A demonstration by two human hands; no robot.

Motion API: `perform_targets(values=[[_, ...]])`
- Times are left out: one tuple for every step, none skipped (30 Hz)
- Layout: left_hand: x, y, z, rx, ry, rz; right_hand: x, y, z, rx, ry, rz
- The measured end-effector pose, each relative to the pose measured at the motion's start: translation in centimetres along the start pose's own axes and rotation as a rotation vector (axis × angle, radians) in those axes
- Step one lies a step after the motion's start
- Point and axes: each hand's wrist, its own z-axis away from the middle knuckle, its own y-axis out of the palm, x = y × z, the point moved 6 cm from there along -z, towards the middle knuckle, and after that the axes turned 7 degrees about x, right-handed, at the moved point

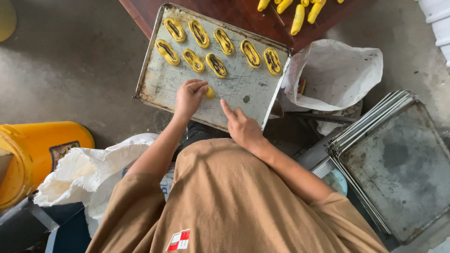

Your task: Shaping yellow dough pieces into specific ring shapes on a baking tray.

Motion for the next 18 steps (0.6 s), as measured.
perform_targets(values=[[0.0, -0.1, -0.1, -0.003, -0.003, -0.001, 0.1, 0.3, -0.3, 0.002, -0.003, -0.001], [0.1, -0.2, -0.2, -0.005, -0.015, 0.009, 0.1, 0.8, -0.5, 0.026, 0.003, 0.021], [0.2, -0.3, -0.3, -0.007, -0.026, 0.021, 0.1, 1.2, -0.9, 0.05, 0.009, 0.046], [0.2, -0.4, -0.4, -0.01, -0.027, 0.021, 0.2, 1.4, -1.1, 0.052, 0.006, 0.046], [0.4, -0.3, -0.5, 0.005, -0.083, 0.03, 0.3, 1.5, -1.3, 0.066, 0.006, 0.05], [0.7, -0.2, -0.6, 0.02, -0.138, 0.038, 0.4, 1.7, -1.5, 0.079, 0.006, 0.053], [0.7, -0.3, -0.6, 0.018, -0.14, 0.039, 0.5, 1.8, -1.7, 0.081, 0.003, 0.053], [0.8, -0.3, -0.6, 0.001, -0.16, 0.088, 0.6, 1.9, -1.8, 0.083, 0.001, 0.053], [0.9, -0.4, -0.6, -0.014, -0.18, 0.137, 0.7, 2.0, -2.0, 0.084, 0.001, 0.053], [0.9, -0.5, -0.6, -0.015, -0.181, 0.137, 0.6, 2.2, -2.2, 0.084, 0.0, 0.052], [1.0, -0.4, -0.6, -0.006, -0.209, 0.138, 0.5, 2.5, -2.3, 0.086, 0.004, 0.053], [1.1, -0.3, -0.6, 0.003, -0.237, 0.139, 0.4, 2.8, -2.4, 0.088, 0.009, 0.054], [1.2, -0.2, -0.7, 0.004, -0.238, 0.14, 0.3, 3.0, -2.5, 0.089, 0.01, 0.054], [1.2, -0.2, -0.7, -0.004, -0.219, 0.132, 0.1, 3.3, -2.5, 0.097, 0.01, 0.054], [1.3, -0.3, -0.8, -0.013, -0.201, 0.124, 0.0, 3.5, -2.7, 0.106, 0.01, 0.053], [1.2, -0.3, -0.8, -0.013, -0.201, 0.124, -0.1, 3.8, -2.7, 0.106, 0.01, 0.053], [1.3, -0.3, -0.8, -0.005, -0.22, 0.147, -0.2, 4.0, -2.8, 0.109, 0.011, 0.06], [1.4, -0.2, -0.8, 0.004, -0.239, 0.17, -0.3, 4.3, -2.9, 0.112, 0.012, 0.068]])
